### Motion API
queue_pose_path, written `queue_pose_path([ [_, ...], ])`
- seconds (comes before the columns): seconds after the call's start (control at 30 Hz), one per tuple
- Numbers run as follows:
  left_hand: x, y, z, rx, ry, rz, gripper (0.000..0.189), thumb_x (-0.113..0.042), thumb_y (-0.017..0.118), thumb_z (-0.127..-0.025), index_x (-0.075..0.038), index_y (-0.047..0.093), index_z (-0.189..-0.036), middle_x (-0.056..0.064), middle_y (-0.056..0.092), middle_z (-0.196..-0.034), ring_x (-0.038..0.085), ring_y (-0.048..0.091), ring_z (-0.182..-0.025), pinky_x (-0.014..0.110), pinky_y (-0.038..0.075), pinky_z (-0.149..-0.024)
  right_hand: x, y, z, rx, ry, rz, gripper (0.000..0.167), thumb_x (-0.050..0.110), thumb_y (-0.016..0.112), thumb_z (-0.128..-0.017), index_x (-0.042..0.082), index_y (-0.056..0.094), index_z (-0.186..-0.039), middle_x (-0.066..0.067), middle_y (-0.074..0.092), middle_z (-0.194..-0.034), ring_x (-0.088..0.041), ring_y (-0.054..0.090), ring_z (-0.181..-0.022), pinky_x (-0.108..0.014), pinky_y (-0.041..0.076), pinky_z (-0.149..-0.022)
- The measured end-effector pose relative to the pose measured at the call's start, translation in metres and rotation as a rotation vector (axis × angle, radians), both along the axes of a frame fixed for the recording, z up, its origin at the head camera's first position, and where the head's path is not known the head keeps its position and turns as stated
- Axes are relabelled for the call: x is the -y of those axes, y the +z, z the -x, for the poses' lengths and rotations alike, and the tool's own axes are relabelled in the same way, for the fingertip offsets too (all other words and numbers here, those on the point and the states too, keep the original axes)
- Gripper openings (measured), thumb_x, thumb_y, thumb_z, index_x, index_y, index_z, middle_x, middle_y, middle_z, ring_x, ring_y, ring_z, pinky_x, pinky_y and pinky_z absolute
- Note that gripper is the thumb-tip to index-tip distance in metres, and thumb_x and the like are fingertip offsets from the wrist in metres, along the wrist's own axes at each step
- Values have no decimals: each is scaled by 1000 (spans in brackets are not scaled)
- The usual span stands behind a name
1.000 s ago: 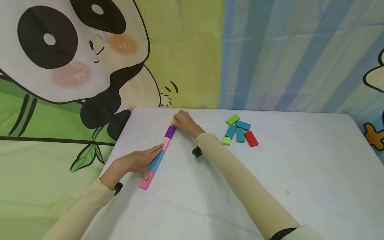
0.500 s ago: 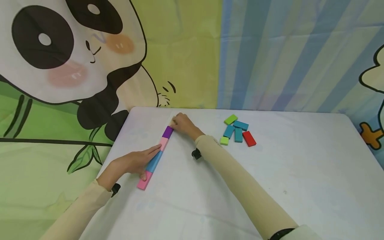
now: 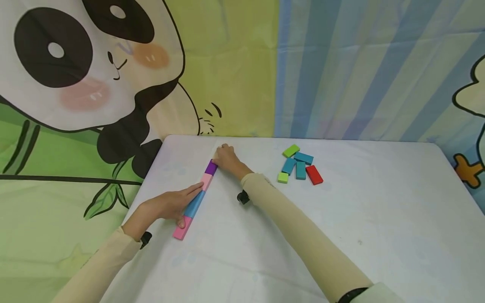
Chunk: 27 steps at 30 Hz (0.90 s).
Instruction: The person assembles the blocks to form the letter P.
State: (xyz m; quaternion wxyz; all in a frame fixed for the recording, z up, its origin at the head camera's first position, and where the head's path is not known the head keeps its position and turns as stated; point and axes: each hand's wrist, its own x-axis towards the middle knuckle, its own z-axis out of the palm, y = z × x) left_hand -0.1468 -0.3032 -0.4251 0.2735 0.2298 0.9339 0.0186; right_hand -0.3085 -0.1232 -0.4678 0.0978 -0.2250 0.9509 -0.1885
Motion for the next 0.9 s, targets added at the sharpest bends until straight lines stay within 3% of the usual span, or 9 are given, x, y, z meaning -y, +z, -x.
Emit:
queue_pose_path([
  [0.13, -3, 1, 0, -3, -6, -10, 129, -49, 82, -62, -7, 4, -156, 13, 11, -164, 36, 41, -138, 47, 45, -106, -1, 2, -4, -35, 37, -79, 50, 36, 50, -101, 1, 49, -137, -15, 47, -143, -27, 43, -133, -38, 35, -114],
  [0.3, -5, 0, 2, -2, -4, -11, 129, -50, 82, -62, -7, 4, -156, 13, 11, -163, 37, 41, -139, 49, 44, -106, -22, 10, -8, -67, 93, -81, 58, 37, 42, -104, 4, 32, -150, -19, 28, -157, -32, 27, -147, -41, 24, -122],
  [0.37, -5, -1, 2, -1, -2, -14, 130, -50, 82, -62, -8, 4, -156, 13, 12, -163, 38, 41, -138, 49, 44, -106, -45, 18, -4, -104, 138, -91, 58, 36, 42, -104, 5, 29, -152, -20, 21, -160, -35, 21, -149, -44, 22, -122],
  [0.43, -6, -2, 3, -3, -4, -18, 130, -50, 82, -61, -8, 4, -156, 13, 12, -163, 38, 42, -137, 49, 46, -105, -79, 27, 5, -147, 194, -111, 53, 31, 44, -104, 5, 35, -149, -22, 25, -158, -37, 25, -147, -47, 27, -120],
  [0.53, -4, -3, 3, 0, -2, -17, 131, -50, 82, -61, -8, 3, -157, 13, 11, -164, 37, 45, -134, 47, 48, -102, -143, 35, 18, -139, 237, -128, 45, 20, 51, -102, 5, 45, -144, -25, 33, -153, -41, 32, -142, -52, 33, -115],
  [0.7, 3, -4, 2, 0, 14, -6, 132, -50, 84, -61, -10, 3, -157, 13, 14, -163, 35, 49, -131, 46, 49, -101, -234, 21, 29, -32, 210, -111, 38, 14, 53, -100, 3, 54, -137, -28, 42, -147, -44, 38, -137, -55, 34, -114],
  [0.9, 4, -2, 1, 7, 12, -52, 132, -50, 84, -60, -9, 5, -157, 16, 16, -162, 38, 44, -135, 49, 48, -102, -272, 9, 24, 18, 210, -39, 40, 17, 49, -102, -1, 52, -137, -32, 39, -147, -47, 34, -139, -57, 30, -115],
])
